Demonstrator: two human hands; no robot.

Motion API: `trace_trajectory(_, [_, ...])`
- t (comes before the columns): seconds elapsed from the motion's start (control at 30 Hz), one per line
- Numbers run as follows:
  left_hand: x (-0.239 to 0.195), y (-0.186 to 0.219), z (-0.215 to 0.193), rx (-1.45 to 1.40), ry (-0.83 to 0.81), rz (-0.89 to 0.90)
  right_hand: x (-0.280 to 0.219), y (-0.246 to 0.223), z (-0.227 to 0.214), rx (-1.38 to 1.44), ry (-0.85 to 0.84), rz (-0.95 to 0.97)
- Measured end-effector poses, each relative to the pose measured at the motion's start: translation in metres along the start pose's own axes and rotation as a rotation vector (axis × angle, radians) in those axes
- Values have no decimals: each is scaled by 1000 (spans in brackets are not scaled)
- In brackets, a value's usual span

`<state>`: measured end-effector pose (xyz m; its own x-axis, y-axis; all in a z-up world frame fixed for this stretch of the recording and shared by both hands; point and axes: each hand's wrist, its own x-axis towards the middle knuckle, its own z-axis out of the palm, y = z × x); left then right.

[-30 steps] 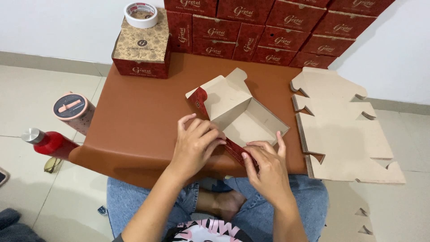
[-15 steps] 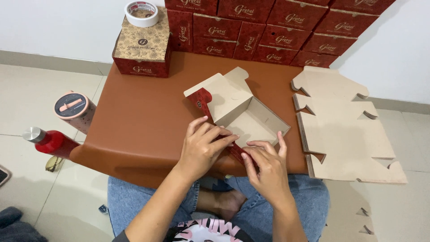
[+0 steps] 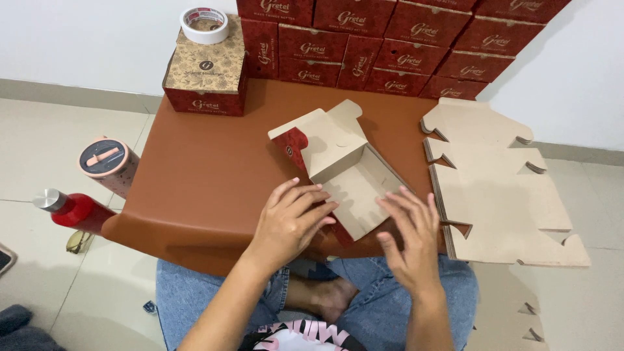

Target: A person assembles a decorative cardboard box by folding a flat template along pre-scored lines and tucking in the flaps.

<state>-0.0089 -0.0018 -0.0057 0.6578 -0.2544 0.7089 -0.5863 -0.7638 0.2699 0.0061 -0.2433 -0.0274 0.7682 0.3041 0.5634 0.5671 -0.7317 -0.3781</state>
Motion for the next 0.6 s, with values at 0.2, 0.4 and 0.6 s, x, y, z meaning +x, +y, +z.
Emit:
trace_trajectory(0.2, [4,-21,-9,-242,-3,-175,-9,-4,1,90,71,63])
trace_trajectory(0.4, [15,-55,13,-579,97,-534,35,4,4,464,285,268])
trace_trajectory(0.6, [59,-107,47,-962,-88,-957,118,66,34,951,-76,672])
